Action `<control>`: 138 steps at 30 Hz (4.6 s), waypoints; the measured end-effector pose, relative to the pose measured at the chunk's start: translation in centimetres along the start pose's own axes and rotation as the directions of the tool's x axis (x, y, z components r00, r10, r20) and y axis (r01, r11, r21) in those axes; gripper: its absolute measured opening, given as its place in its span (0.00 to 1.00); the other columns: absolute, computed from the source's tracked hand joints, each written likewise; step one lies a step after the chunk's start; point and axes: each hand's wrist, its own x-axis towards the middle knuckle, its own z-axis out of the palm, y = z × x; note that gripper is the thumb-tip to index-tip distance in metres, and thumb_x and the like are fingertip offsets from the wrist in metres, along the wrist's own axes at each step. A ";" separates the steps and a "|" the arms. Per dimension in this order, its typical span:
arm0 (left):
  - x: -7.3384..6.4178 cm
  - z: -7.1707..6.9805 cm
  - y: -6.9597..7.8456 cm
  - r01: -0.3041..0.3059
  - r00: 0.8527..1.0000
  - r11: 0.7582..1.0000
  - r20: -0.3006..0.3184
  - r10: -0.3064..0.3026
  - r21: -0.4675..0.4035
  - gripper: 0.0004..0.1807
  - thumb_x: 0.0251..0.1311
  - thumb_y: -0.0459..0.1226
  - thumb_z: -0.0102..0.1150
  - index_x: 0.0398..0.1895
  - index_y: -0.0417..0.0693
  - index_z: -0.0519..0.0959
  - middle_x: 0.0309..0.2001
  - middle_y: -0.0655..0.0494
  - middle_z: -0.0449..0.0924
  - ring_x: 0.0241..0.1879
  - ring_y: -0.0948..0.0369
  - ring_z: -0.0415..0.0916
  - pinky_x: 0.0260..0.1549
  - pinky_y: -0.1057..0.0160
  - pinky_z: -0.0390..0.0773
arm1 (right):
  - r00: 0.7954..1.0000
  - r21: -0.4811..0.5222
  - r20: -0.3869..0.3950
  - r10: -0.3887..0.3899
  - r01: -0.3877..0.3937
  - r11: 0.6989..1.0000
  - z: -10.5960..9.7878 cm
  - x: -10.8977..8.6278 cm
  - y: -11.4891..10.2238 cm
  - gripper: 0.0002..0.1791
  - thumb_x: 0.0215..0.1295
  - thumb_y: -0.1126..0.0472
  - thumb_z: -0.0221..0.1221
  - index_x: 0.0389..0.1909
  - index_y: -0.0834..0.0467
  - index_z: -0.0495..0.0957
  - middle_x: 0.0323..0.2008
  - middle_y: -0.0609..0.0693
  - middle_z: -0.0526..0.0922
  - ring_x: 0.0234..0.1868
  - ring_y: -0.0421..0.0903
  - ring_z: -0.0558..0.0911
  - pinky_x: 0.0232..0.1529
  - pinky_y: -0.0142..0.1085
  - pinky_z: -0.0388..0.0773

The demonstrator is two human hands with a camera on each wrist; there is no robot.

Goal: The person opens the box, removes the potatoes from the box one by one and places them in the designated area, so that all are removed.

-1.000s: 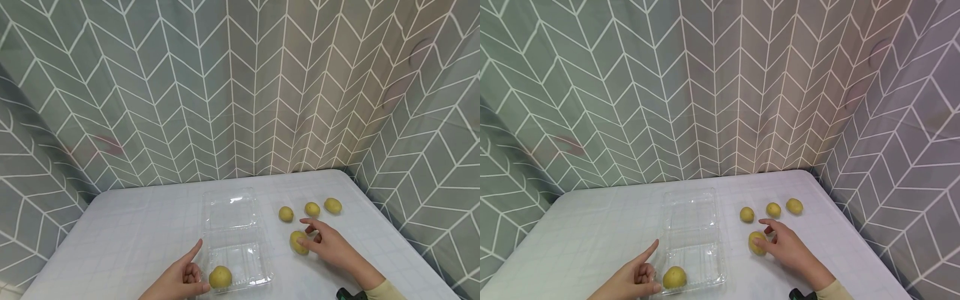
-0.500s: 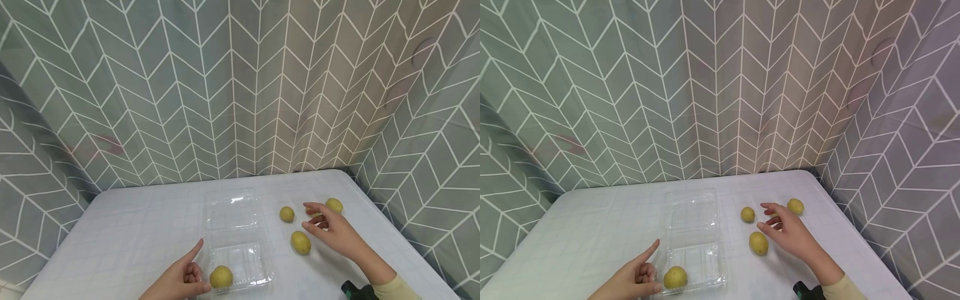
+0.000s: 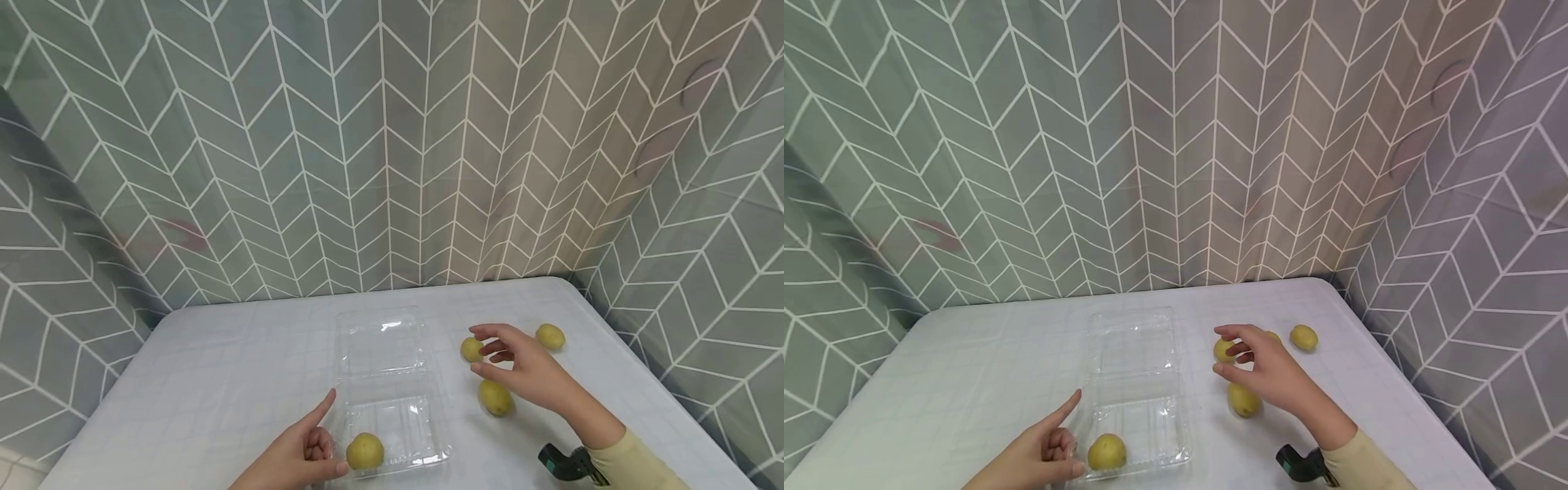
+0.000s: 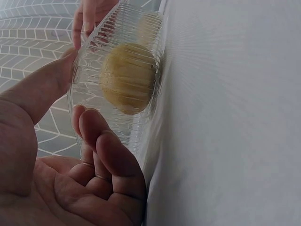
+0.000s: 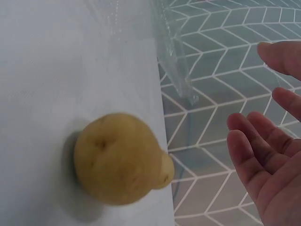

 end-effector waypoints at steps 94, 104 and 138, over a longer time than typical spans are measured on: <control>-0.1 -0.1 0.3 -0.034 0.999 0.999 0.026 0.035 -0.036 0.55 0.61 0.37 0.68 0.79 0.40 0.37 0.31 0.53 0.74 0.26 0.68 0.71 0.29 0.72 0.74 | 0.632 0.103 0.672 -0.386 0.437 0.894 13.8 4.6 -5.9 0.26 0.61 0.59 0.70 0.61 0.53 0.78 0.51 0.34 0.80 0.47 0.24 0.75 0.48 0.20 0.71; -0.1 0.0 0.5 -0.034 0.999 0.999 0.025 0.035 -0.025 0.56 0.60 0.37 0.68 0.79 0.39 0.37 0.31 0.54 0.75 0.26 0.69 0.70 0.28 0.72 0.74 | 0.642 0.095 0.646 -0.413 0.469 0.878 14.2 4.5 -5.8 0.25 0.60 0.58 0.70 0.59 0.53 0.80 0.49 0.33 0.81 0.44 0.22 0.74 0.47 0.19 0.70; -0.2 0.1 0.4 -0.050 0.999 0.999 0.008 0.050 0.005 0.56 0.60 0.36 0.69 0.79 0.40 0.38 0.30 0.55 0.74 0.26 0.69 0.70 0.28 0.72 0.73 | 0.891 0.163 0.296 -0.346 0.309 0.937 11.5 3.9 -4.4 0.26 0.53 0.66 0.70 0.55 0.49 0.80 0.50 0.34 0.80 0.48 0.33 0.78 0.51 0.34 0.77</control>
